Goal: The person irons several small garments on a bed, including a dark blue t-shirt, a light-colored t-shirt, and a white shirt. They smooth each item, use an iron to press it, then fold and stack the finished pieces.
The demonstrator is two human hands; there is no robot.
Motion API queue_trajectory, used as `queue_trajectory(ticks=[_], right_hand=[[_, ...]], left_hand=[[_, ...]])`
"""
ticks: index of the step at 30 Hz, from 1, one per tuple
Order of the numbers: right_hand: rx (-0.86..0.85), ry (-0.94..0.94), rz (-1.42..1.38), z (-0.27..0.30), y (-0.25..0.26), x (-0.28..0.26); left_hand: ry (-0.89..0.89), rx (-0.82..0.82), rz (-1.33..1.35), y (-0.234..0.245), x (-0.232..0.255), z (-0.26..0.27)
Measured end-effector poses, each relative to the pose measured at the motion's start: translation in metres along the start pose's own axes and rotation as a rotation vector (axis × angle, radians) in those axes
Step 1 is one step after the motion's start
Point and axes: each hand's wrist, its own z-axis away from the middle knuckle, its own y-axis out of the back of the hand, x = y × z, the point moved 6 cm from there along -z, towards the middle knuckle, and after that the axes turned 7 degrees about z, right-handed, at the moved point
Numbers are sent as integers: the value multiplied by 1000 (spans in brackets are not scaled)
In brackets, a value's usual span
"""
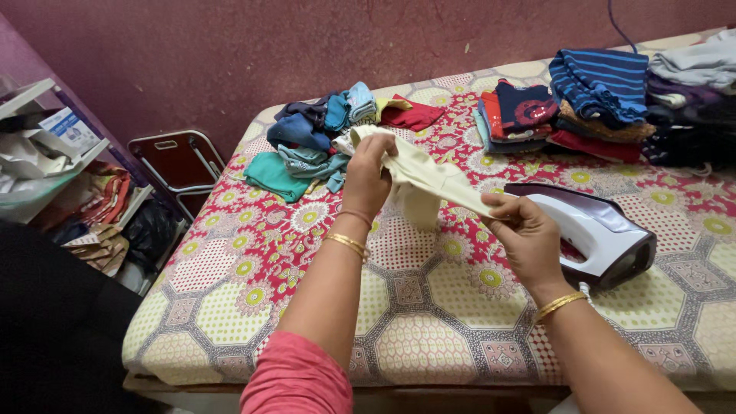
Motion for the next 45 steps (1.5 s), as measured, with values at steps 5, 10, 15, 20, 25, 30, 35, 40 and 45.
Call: queue_trajectory(ticks=[5, 10, 15, 20, 25, 30, 35, 40, 45], right_hand=[[-254, -36, 585, 10, -3, 1], [-707, -58, 927, 40, -30, 10], [-952, -199, 951, 64, -44, -1], [-415, -104, 1105, 39, 6, -1], [-322, -50, 1580, 33, 50, 50], [-317, -49, 1674, 23, 45, 56], [-427, -179, 1630, 16, 46, -16], [-424, -145, 1552, 22, 40, -85], [-640, -278, 1382, 28, 18, -82]], left_hand=[[219, -187, -137, -8, -8, 66], [397, -200, -138, -17, -36, 162], [611, 233, -162, 9, -27, 207], [1155, 315, 264, 0, 12, 248], [1150, 272, 446, -10, 36, 246], [1160, 241, 642, -20, 27, 246], [1189, 230, 696, -27, 11, 247], [1132, 278, 556, -22, 7, 241], [1035, 229, 263, -3, 17, 229]])
